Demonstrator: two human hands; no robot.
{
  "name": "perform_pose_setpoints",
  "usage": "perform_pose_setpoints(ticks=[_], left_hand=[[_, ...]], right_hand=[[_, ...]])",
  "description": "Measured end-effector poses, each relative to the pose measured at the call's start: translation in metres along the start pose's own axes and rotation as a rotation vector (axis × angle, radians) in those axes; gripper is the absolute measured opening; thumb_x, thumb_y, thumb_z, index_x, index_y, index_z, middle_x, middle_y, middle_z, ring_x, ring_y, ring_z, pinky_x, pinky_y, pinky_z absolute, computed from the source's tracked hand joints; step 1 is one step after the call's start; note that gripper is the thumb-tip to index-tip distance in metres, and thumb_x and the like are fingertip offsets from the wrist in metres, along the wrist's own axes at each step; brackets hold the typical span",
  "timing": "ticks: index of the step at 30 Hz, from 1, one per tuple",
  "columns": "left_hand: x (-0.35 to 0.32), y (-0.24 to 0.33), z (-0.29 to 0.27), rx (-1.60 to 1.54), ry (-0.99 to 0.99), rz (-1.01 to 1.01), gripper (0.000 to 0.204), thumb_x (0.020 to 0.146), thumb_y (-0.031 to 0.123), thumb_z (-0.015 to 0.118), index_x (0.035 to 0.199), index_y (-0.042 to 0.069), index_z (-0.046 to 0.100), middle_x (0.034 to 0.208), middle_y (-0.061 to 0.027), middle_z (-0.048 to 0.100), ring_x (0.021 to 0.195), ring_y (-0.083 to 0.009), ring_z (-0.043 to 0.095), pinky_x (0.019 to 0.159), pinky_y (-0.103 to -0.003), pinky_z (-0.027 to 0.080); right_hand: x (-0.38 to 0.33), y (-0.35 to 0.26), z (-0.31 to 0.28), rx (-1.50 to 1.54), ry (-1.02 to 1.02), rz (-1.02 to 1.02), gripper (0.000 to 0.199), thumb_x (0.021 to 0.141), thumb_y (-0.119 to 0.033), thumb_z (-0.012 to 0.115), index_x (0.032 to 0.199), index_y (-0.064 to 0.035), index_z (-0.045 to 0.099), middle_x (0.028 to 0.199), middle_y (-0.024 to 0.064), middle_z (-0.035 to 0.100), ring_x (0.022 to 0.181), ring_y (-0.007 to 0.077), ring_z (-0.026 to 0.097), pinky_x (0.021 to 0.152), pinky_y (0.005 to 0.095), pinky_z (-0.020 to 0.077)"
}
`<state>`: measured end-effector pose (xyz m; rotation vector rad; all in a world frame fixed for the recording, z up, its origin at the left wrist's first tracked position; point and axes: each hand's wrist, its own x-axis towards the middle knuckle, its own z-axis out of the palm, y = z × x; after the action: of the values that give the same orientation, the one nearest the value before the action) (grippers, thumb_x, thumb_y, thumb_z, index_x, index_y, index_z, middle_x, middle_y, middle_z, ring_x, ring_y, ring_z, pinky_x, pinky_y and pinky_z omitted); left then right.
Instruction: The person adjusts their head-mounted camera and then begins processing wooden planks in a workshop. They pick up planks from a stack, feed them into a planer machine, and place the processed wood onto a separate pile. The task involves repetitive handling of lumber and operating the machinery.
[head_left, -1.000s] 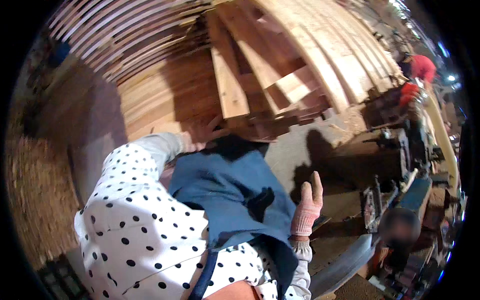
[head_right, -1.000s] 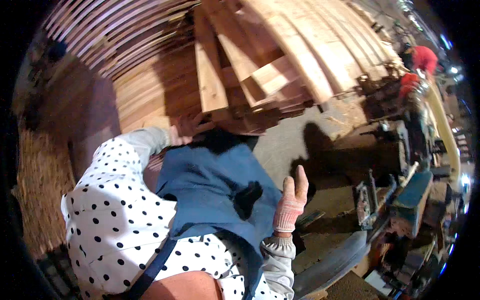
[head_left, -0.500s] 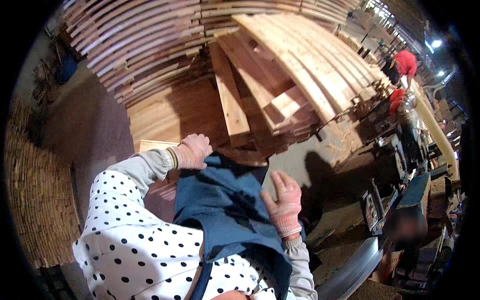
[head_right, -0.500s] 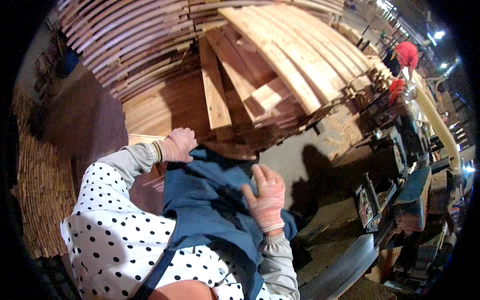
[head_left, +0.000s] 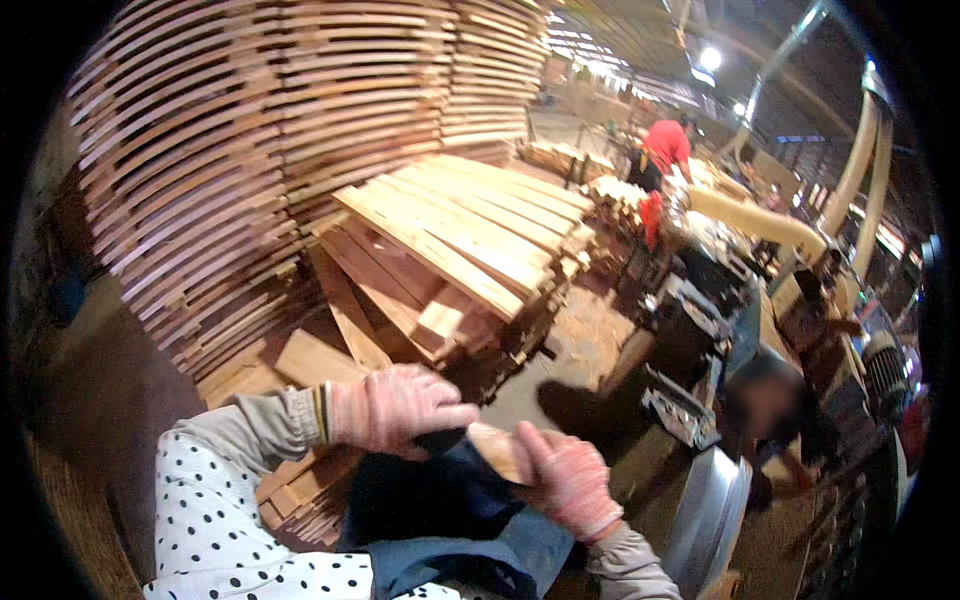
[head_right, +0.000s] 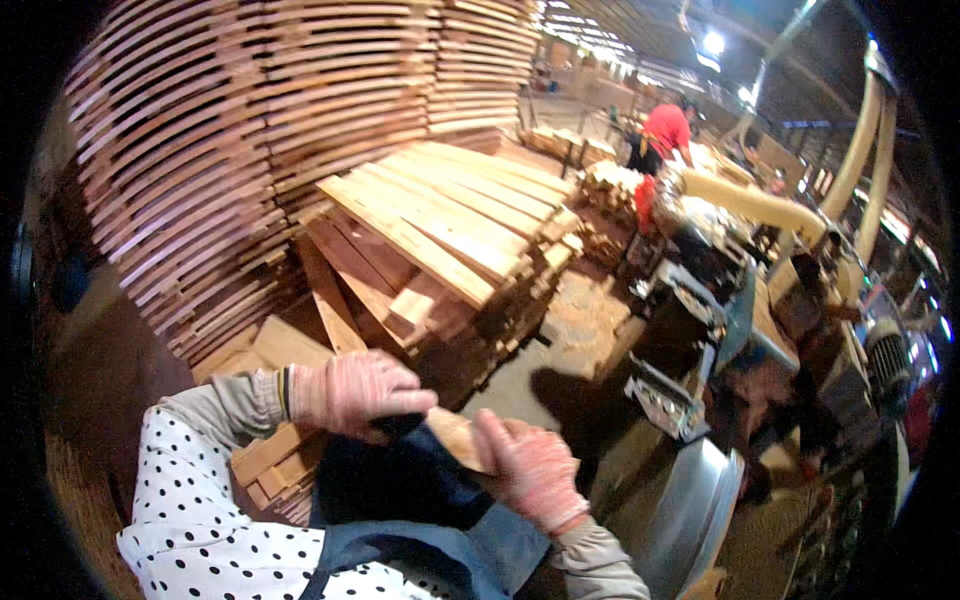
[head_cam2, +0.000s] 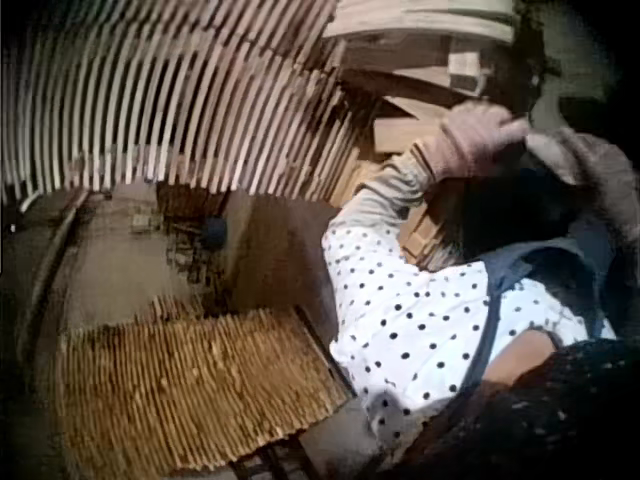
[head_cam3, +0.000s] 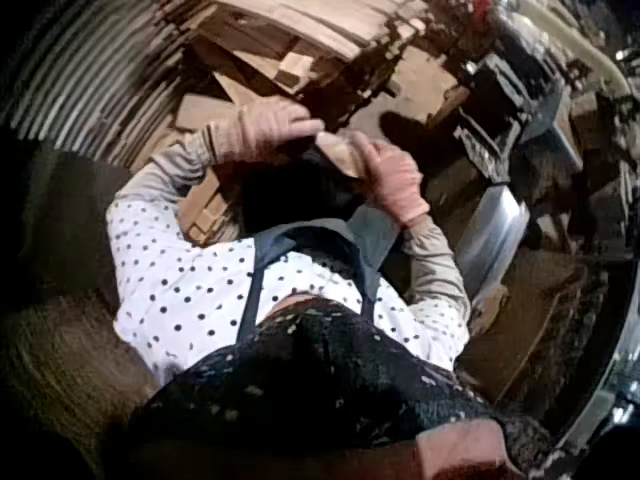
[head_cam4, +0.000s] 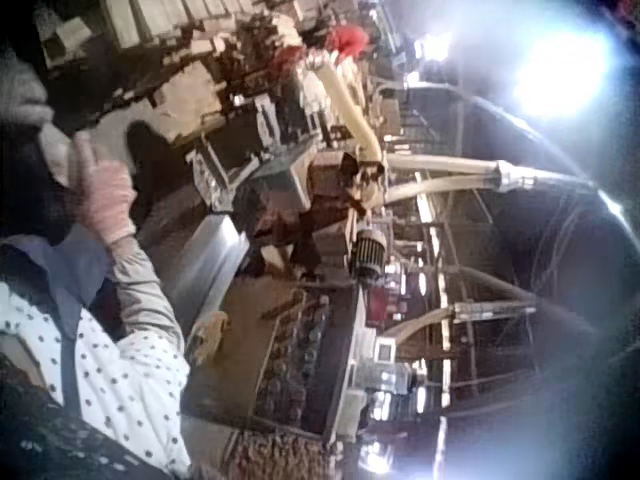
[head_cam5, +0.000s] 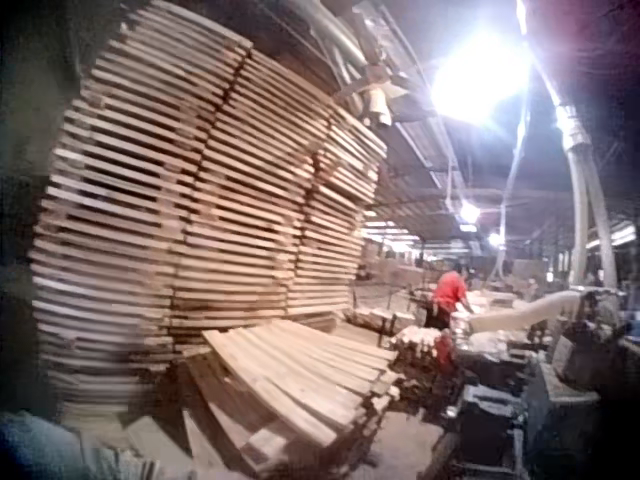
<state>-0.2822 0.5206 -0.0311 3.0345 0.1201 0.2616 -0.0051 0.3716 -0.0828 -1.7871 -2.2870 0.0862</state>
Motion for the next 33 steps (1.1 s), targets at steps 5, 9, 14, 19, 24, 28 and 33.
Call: perform_pose_setpoints(ticks=[5,9,14,19,24,28,33], left_hand=[[0.001,-0.126,0.066,-0.398,0.997,-0.369,0.062,0.094,0.031,0.074,0.143,0.003,0.049,0.134,-0.0141,0.059,0.122,-0.0289,0.058,0.106,-0.043,0.05],[-0.059,-0.24,0.089,-0.796,1.373,-1.298,0.069,0.09,0.04,0.081,0.14,0.002,0.053,0.132,-0.0115,0.063,0.116,-0.0258,0.063,0.096,-0.035,0.053],[-0.064,-0.32,0.139,-1.428,1.24,-1.258,0.07,0.086,0.05,0.083,0.134,0.003,0.063,0.129,-0.0129,0.066,0.112,-0.0289,0.066,0.099,-0.045,0.054],[-0.132,-0.335,0.151,-1.504,1.284,-1.175,0.052,0.103,0.037,0.065,0.139,0.0,0.06,0.131,-0.0135,0.069,0.115,-0.0291,0.067,0.099,-0.043,0.056],[-0.081,-0.251,0.122,-1.518,1.386,-1.261,0.045,0.09,0.033,0.078,0.123,0.005,0.068,0.11,-0.0122,0.073,0.097,-0.0265,0.069,0.095,-0.043,0.055],[-0.114,-0.223,0.116,-1.043,1.554,-1.39,0.052,0.088,0.029,0.079,0.129,0.0,0.066,0.124,-0.0153,0.069,0.114,-0.0291,0.064,0.103,-0.042,0.049],[-0.114,-0.234,0.13,-1.135,1.587,-1.4,0.044,0.086,0.022,0.082,0.122,0.001,0.069,0.126,-0.0133,0.07,0.116,-0.0273,0.063,0.105,-0.04,0.047]], right_hand=[[-0.159,0.031,-0.001,-0.024,0.432,0.534,0.098,0.061,-0.021,0.093,0.148,-0.0063,0.05,0.104,0.0176,0.066,0.097,0.0382,0.066,0.084,0.0458,0.0546],[-0.261,0.002,-0.002,-0.005,0.497,1.069,0.099,0.07,-0.019,0.089,0.156,-0.0032,0.042,0.121,0.0221,0.062,0.109,0.0406,0.063,0.096,0.0447,0.052],[-0.323,-0.021,0.017,-0.417,0.384,1.038,0.066,0.08,-0.016,0.074,0.141,-0.0001,0.055,0.127,0.022,0.058,0.116,0.0438,0.056,0.105,0.0507,0.0436],[-0.294,0.017,0.021,-0.39,0.327,1.169,0.048,0.088,-0.01,0.065,0.134,-0.0004,0.063,0.128,0.0243,0.06,0.117,0.0437,0.056,0.105,0.0498,0.0436],[-0.296,0.067,0.024,-0.443,0.341,0.869,0.043,0.097,-0.016,0.06,0.136,-0.0008,0.064,0.122,0.0263,0.065,0.113,0.0438,0.059,0.098,0.0514,0.0478],[-0.263,0.16,0.014,-0.72,0.283,0.669,0.05,0.098,-0.025,0.061,0.144,-0.0048,0.059,0.104,0.0247,0.068,0.087,0.0438,0.065,0.076,0.0522,0.0556],[-0.207,0.273,0.016,-0.562,0.375,0.731,0.047,0.094,-0.015,0.061,0.14,-0.0028,0.062,0.125,0.0229,0.066,0.111,0.041,0.061,0.095,0.0462,0.0508]])
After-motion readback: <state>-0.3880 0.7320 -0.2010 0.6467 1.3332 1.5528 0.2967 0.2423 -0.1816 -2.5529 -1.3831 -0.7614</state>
